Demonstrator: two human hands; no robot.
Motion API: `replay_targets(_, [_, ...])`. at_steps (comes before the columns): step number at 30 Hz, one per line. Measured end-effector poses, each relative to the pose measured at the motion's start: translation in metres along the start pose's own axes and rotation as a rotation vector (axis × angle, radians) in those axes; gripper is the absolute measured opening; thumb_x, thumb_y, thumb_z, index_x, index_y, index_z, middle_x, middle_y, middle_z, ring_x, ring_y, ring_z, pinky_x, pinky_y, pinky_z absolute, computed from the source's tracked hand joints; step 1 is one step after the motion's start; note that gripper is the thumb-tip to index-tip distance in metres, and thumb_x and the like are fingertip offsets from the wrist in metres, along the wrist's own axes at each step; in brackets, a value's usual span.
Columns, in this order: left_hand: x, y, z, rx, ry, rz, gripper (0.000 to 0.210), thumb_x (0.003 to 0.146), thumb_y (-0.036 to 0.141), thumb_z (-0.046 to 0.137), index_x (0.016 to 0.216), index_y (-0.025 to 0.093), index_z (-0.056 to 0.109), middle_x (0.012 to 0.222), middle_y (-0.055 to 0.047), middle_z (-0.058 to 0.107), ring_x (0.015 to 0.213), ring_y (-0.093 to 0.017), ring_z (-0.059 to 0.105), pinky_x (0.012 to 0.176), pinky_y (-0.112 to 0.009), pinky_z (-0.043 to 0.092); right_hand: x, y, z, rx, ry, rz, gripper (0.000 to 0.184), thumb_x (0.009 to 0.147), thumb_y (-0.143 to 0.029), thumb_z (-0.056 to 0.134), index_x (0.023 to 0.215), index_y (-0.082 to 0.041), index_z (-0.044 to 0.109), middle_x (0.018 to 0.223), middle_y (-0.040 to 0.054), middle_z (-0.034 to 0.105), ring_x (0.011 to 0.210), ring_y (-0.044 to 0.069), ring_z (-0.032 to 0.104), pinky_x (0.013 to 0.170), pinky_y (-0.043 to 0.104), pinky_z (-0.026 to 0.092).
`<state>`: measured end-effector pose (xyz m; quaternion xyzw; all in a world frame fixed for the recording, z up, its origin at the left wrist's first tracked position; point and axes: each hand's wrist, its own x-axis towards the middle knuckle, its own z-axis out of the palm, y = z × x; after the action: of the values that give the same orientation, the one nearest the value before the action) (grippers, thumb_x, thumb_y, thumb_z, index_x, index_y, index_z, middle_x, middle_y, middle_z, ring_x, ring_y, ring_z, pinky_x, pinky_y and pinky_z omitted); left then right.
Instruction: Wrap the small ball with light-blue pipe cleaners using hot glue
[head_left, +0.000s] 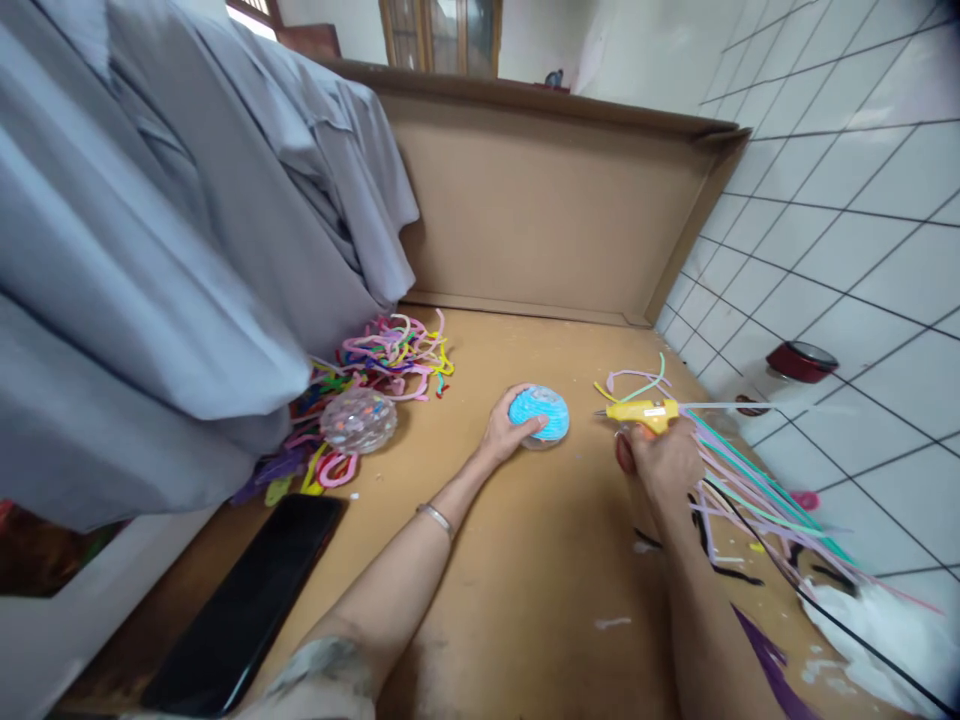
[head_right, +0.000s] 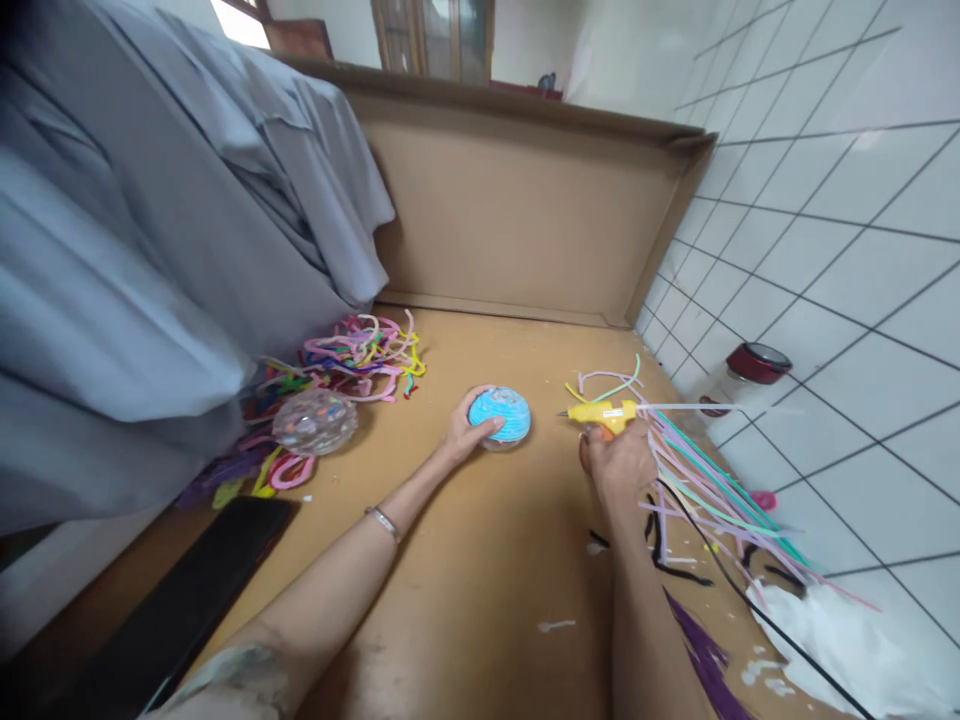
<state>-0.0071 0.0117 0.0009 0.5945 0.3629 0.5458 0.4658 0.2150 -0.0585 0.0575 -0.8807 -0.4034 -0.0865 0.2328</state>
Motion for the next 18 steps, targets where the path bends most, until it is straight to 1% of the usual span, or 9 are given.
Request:
replay_targets(4, [-0.004,0.007,0.004,-0.026,-0.117,-0.017,0.067,0.061,0.043,0.081,0.119,0.019,0.059,0.122,-0.008,0.064,0.111,-0.027,0.061,0.1,-0.04,0.048,-0.004,-0.008,-0.005,0.216,0.198,-0.038,0.053,0.081,-0.047,0.048,0.117,-0.009,0.055,0.092,0.0173,0.068,0.086,0.034,0.065,0.072,0.037,0.043])
replay_targets(7, [-0.005,0.01,0.005,-0.048,-0.147,-0.047,0.069,0.06,0.045,0.081,0.12,0.018,0.059,0.121,-0.009,0.064,0.11,-0.027,0.062,0.098,-0.039,0.049,-0.011,-0.015,-0.004,0.315,0.232,-0.088,0.047,0.079,-0.045,0.048,0.111,-0.01,0.057,0.086,0.0147,0.067,0.082,0.03,0.063,0.073,0.036,0.044])
replay_targets(10, [-0.004,0.012,0.005,-0.06,-0.163,-0.05,0.07,0.061,0.047,0.081,0.121,0.018,0.058,0.122,-0.009,0.064,0.112,-0.027,0.061,0.1,-0.039,0.049,-0.018,-0.02,0.0,0.333,0.227,-0.175,0.042,0.078,-0.042,0.049,0.105,-0.012,0.058,0.082,0.0126,0.066,0.078,0.027,0.063,0.075,0.035,0.044])
replay_targets(12, [-0.004,0.013,0.004,-0.07,-0.176,-0.039,0.07,0.061,0.047,0.082,0.12,0.018,0.059,0.123,-0.01,0.063,0.113,-0.027,0.06,0.1,-0.039,0.048,-0.021,-0.02,0.005,0.324,0.254,-0.246,0.037,0.079,-0.042,0.05,0.101,-0.014,0.057,0.081,0.0116,0.065,0.078,0.027,0.062,0.075,0.035,0.044])
replay_targets(18, [-0.004,0.016,0.005,-0.078,-0.2,-0.009,0.069,0.059,0.046,0.084,0.117,0.018,0.063,0.12,-0.01,0.063,0.112,-0.027,0.06,0.099,-0.038,0.048,-0.019,-0.014,0.016,0.293,0.464,-0.387,0.027,0.079,-0.041,0.055,0.092,-0.018,0.057,0.073,0.0062,0.062,0.067,0.024,0.059,0.064,0.033,0.041])
